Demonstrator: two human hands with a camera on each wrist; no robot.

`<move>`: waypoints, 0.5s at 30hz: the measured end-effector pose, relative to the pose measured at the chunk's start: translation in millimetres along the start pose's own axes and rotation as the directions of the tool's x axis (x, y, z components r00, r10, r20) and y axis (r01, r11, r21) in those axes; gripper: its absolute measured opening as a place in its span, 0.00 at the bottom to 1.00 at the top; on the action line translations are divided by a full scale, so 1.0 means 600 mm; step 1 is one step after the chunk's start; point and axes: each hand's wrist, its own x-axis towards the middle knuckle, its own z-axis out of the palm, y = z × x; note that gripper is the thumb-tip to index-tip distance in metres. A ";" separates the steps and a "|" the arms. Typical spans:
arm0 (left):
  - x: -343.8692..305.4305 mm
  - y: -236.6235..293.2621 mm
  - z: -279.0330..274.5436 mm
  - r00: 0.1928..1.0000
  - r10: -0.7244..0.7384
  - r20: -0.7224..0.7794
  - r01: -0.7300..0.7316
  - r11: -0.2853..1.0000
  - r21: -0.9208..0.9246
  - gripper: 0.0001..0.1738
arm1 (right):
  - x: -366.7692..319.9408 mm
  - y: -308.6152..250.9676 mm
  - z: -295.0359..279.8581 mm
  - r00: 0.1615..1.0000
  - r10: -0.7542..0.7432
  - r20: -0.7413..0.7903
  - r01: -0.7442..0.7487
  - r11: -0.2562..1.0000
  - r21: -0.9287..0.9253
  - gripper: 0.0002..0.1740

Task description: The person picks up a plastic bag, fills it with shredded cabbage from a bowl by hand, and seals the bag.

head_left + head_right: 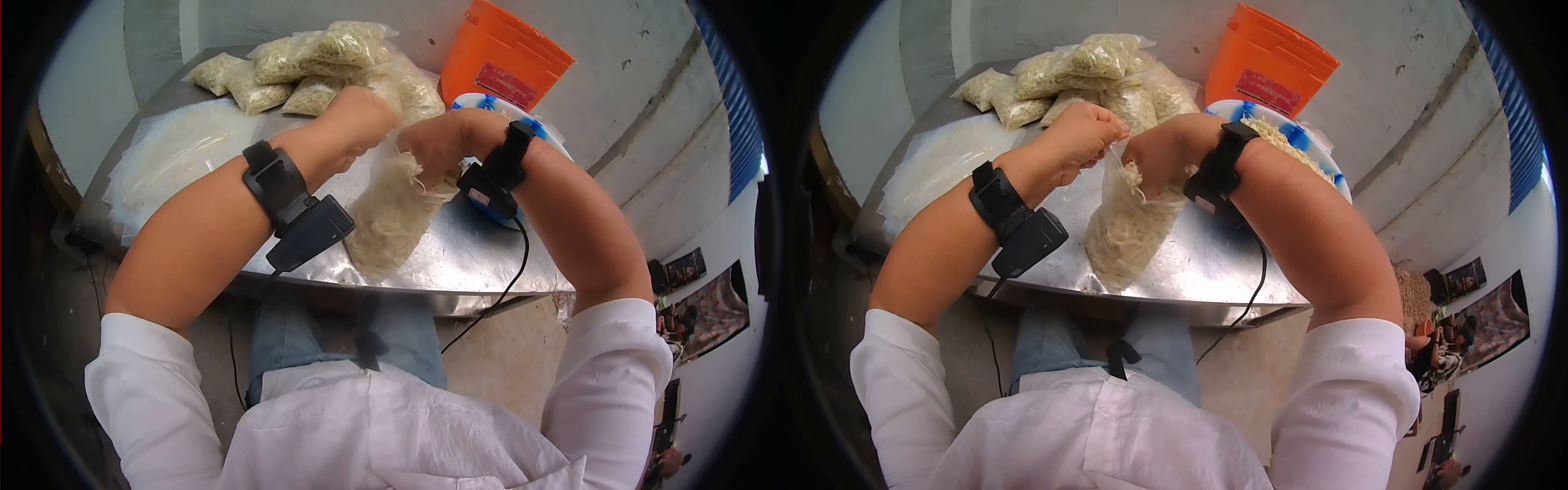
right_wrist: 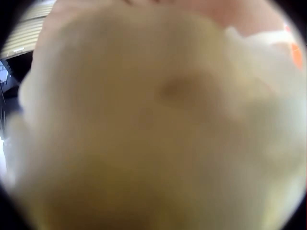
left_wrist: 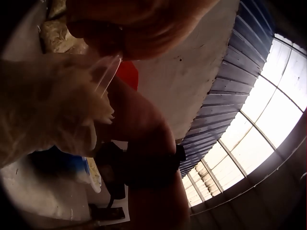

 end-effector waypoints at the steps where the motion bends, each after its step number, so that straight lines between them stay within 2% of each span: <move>1: 0.003 -0.013 0.002 1.000 -0.016 0.007 0.016 1.000 -0.006 0.05 | 0.021 0.015 0.012 0.999 -0.022 0.038 0.024 0.999 -0.041 0.35; 2: 0.004 -0.018 0.002 0.999 -0.031 0.012 0.031 0.999 -0.014 0.05 | 0.029 0.015 0.014 0.996 -0.042 0.078 0.049 0.995 -0.084 0.34; 4: 0.012 -0.018 0.001 0.999 -0.047 -0.022 0.046 0.998 -0.040 0.05 | 0.034 0.023 0.011 0.991 -0.062 0.117 0.064 0.998 -0.021 0.32; 6: 0.022 -0.013 -0.004 0.993 0.039 0.115 -0.064 0.972 0.225 0.05 | 0.044 0.031 0.014 0.993 -0.068 0.097 0.072 0.996 -0.043 0.28; 7: 0.025 -0.013 -0.003 0.993 0.039 0.115 -0.064 0.972 0.225 0.05 | 0.050 0.034 0.017 0.993 -0.068 0.097 0.072 0.996 -0.043 0.28; 9: 0.010 0.008 0.013 1.000 -0.008 0.014 0.008 0.999 0.048 0.05 | 0.057 0.025 0.016 0.996 0.046 0.070 -0.032 0.981 -0.193 0.21; 10: 0.006 0.009 0.020 1.000 -0.006 0.013 0.006 0.999 0.047 0.05 | 0.053 0.025 0.018 0.997 0.047 0.069 -0.033 0.980 -0.195 0.21; 12: 0.002 0.007 0.031 0.996 0.056 -0.069 -0.056 0.998 -0.005 0.05 | 0.018 -0.012 0.017 0.992 0.120 -0.041 -0.127 0.936 -0.328 0.16; 13: 0.001 0.007 0.030 0.996 0.056 -0.069 -0.057 0.998 -0.007 0.05 | 0.028 0.001 0.023 0.992 0.121 -0.040 -0.127 0.936 -0.329 0.16; 15: -0.001 0.004 0.025 0.996 0.067 -0.053 -0.066 0.998 0.014 0.05 | 0.068 0.048 0.045 0.996 -0.033 -0.087 -0.003 0.922 -0.386 0.14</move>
